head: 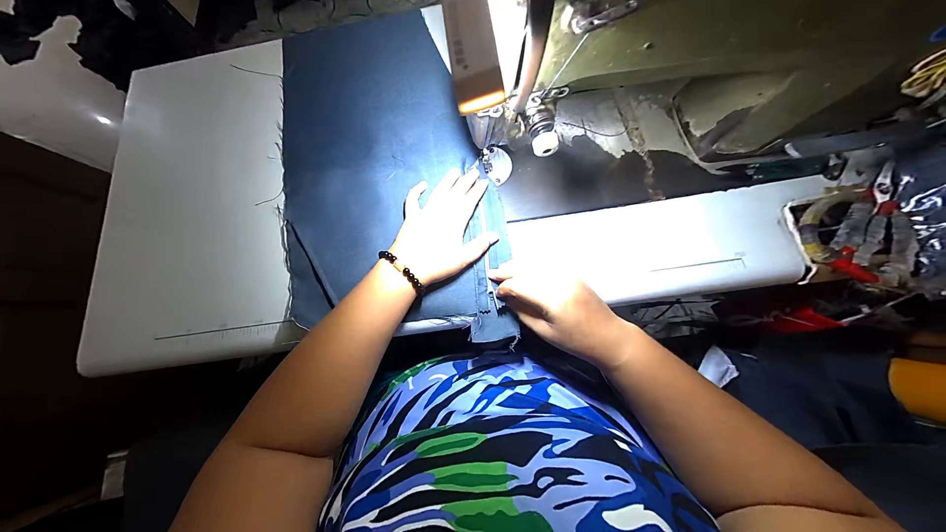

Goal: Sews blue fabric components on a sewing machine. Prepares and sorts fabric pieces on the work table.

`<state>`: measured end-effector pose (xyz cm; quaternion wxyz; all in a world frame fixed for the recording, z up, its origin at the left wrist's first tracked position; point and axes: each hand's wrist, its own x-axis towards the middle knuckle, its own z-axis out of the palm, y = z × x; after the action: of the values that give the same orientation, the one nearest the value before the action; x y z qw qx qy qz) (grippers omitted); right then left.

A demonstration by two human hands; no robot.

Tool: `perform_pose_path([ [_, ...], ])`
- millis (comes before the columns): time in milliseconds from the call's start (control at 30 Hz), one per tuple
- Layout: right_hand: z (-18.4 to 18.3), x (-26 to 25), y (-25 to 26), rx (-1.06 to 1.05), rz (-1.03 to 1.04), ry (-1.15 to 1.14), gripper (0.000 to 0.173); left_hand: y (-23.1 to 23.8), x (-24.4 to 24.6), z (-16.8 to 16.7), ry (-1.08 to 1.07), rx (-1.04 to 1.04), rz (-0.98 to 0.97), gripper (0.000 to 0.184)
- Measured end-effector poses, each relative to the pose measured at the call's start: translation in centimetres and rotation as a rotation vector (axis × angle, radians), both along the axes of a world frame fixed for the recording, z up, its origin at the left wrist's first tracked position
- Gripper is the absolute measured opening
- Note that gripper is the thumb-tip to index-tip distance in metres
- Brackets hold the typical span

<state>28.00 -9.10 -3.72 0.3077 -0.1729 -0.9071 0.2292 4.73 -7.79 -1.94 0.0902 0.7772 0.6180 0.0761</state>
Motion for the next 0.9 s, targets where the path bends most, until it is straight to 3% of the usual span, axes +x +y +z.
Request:
perform_pose_path([
  [767, 0.5, -0.9, 1.9, 0.021, -0.107, -0.08, 0.022, 3.1, -0.5, 0.7, -0.004, -0.015, 0.02, 0.072],
  [900, 0.6, -0.3, 1.1, 0.061, -0.108, -0.143, 0.023, 0.5, -0.3, 0.9, -0.033, -0.019, -0.035, 0.072],
])
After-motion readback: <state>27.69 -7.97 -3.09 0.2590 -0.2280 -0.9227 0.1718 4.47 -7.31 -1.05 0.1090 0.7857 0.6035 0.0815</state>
